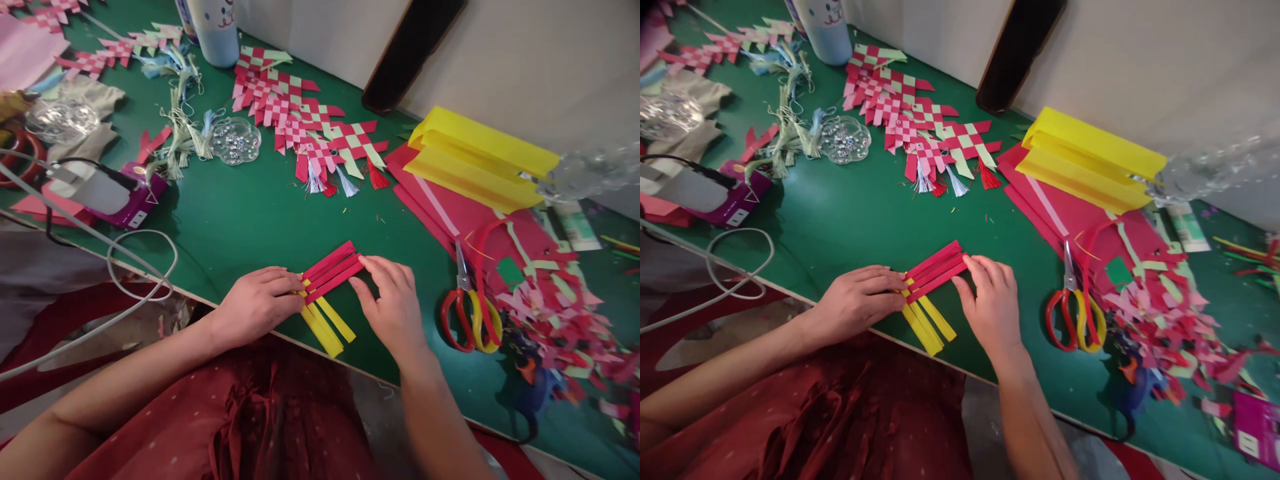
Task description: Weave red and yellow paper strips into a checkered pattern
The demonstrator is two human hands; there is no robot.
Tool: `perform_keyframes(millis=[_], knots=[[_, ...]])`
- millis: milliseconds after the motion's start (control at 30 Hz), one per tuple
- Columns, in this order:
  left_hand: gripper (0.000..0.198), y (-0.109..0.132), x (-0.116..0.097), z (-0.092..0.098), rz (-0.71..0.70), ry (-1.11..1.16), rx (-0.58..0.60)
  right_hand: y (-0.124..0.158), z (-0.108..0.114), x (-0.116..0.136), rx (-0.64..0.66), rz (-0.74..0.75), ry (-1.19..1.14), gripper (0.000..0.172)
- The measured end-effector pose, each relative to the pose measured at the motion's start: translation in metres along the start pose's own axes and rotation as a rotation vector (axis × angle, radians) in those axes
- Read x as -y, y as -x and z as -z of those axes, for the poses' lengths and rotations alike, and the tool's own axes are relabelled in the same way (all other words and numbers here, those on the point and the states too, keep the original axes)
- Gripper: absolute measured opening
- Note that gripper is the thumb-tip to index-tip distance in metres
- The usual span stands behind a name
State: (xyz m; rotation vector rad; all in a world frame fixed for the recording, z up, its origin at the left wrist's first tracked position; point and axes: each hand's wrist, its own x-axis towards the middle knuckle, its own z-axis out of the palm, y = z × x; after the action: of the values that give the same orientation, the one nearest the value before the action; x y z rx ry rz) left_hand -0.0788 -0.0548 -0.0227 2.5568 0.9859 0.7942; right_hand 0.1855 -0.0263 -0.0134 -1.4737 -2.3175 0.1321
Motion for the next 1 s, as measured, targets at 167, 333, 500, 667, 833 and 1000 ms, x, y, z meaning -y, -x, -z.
perform_keyframes(millis=[167, 333, 500, 667, 833, 1000], knots=[[0.016, -0.001, -0.002, -0.002, 0.029, -0.017, -0.013, -0.004, -0.005, -0.001, -0.012, -0.094, -0.033, 0.041], [0.020, -0.004, -0.005, -0.001, 0.061, -0.023, 0.023, -0.010, -0.002, -0.001, 0.036, -0.200, -0.126, 0.028], [0.022, -0.004, -0.005, -0.001, 0.072, -0.028, 0.055, -0.013, 0.007, 0.002, 0.090, -0.192, -0.153, 0.015], [0.022, -0.005, -0.007, 0.000, 0.066, -0.045, 0.037, -0.008, 0.014, 0.000, 0.151, -0.190, -0.175, 0.018], [0.021, -0.005, -0.006, -0.001, 0.078, -0.024, 0.047, -0.005, 0.009, -0.004, 0.143, -0.167, -0.086, 0.035], [0.023, -0.003, -0.006, -0.002, 0.091, -0.055, 0.065, -0.005, 0.003, -0.002, 0.087, -0.143, -0.028, 0.035]])
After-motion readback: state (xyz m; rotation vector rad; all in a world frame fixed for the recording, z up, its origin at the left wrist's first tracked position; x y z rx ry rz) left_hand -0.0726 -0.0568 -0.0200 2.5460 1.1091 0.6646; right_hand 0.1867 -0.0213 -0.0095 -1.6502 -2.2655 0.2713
